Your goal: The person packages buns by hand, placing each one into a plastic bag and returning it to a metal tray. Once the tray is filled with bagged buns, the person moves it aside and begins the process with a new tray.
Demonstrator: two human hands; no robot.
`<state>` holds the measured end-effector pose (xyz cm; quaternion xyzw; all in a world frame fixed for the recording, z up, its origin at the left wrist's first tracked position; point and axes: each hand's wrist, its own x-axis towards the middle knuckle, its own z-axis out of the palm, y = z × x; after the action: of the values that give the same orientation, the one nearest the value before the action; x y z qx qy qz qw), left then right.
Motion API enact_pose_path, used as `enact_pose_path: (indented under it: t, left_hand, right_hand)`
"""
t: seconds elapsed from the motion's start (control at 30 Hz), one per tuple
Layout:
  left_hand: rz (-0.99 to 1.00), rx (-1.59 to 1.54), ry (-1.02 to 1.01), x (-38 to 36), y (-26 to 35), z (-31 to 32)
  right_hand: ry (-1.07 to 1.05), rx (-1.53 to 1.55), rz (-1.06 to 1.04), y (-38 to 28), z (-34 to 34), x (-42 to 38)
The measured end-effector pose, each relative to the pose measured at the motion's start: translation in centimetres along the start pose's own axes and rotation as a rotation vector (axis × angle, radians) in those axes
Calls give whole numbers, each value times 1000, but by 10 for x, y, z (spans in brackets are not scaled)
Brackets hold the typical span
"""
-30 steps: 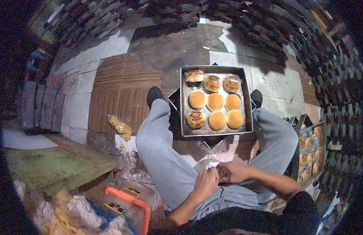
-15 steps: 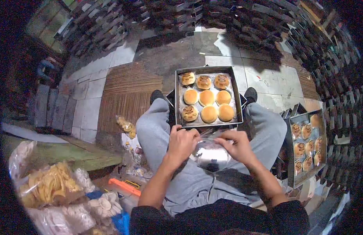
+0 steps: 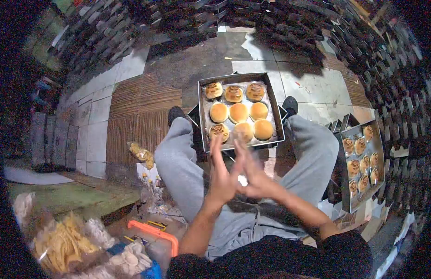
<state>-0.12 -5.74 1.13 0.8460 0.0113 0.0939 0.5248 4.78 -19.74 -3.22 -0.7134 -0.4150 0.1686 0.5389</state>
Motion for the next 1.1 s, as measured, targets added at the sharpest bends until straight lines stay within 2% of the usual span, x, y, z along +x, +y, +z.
enact_pose_path:
  t: [0.03, 0.07, 0.1, 0.13, 0.17, 0.2, 0.27, 0.3, 0.33, 0.37, 0.4, 0.43, 0.47, 0.5, 0.53, 0.6, 0.67, 0.7, 0.77, 0.8, 0.87, 0.9, 0.97, 1.0, 1.03, 1.1]
  left_hand:
    - [-245, -380, 74, 5, -19, 5]
    - [-493, -762, 151, 11, -41, 10]
    - [-419, -579, 237, 19, -81, -2]
    - [-503, -520, 439, 38, -91, -31]
    - [-457, -804, 663, 45, -89, -36]
    - [-478, -864, 894, 58, -91, -55]
    - [-386, -1139, 828, 52, -140, -95]
    - [-350, -1336, 776, 49, -156, -104]
    - [-352, -1337, 788, 51, -154, -105]
    - [-350, -1328, 792, 56, -137, -102]
    - [-348, -1318, 797, 60, -126, -100]
    - [-354, -1315, 812, 61, -126, -102]
    - [-356, -1253, 746, 61, -127, -103]
    - [-359, -1191, 678, 61, -126, -104]
    - [-364, -1178, 745, 64, -123, -102]
    - [-363, -1173, 735, 64, -122, -103]
    - [-371, -1152, 728, 63, -114, -107]
    - [-367, -1151, 732, 61, -115, -109]
    - [-298, -1196, 691, 57, -120, -109]
    - [-305, -1224, 645, 53, -124, -110]
    - [-279, -1255, 621, 48, -128, -109]
    - [-253, -1286, 611, 48, -127, -108]
    - [-242, -1260, 621, 50, -124, -100]
    - [-242, -1274, 620, 48, -131, -93]
    - [-239, -1284, 619, 49, -129, -89]
    - [-268, -1248, 626, 49, -122, -77]
  right_hand:
    - [63, 108, -90, -7, 18, 11]
    - [254, 133, 118, -1, 53, 13]
    - [244, 131, 124, -5, 53, 27]
    - [200, 105, 100, -13, 47, 47]
    - [154, 82, 81, -15, 46, 66]
    - [283, -49, 15, 6, 55, 81]
    - [245, -218, 151, 78, 62, 109]
    - [142, -248, 282, 116, 58, 130]
    - [175, -396, 193, 167, 64, 143]
    - [59, -613, 158, 198, 57, 164]
    - [2, -873, 39, 264, 61, 175]
    - [-109, -977, 6, 281, 54, 200]
    - [-204, -1068, 79, 293, 51, 216]
    - [-324, -1030, 221, 305, 48, 234]
    - [-378, -985, 267, 295, 42, 249]
    - [-428, -938, 317, 267, 30, 270]
    - [-854, -1026, 480, 248, 27, 284]
    - [-854, -1028, 475, 251, 26, 272]
    - [-684, -1004, -305, 257, 12, 229]
    - [-682, -1012, -307, 267, 4, 217]
    - [-625, -722, 496, 278, -9, 191]
    - [-617, -727, 486, 275, -16, 178]
    - [-301, -787, -26, 262, -26, 153]
    - [-292, -909, -153, 255, -26, 149]
    - [-274, -905, -156, 260, -26, 145]
    - [-296, -1088, -244, 273, -26, 152]
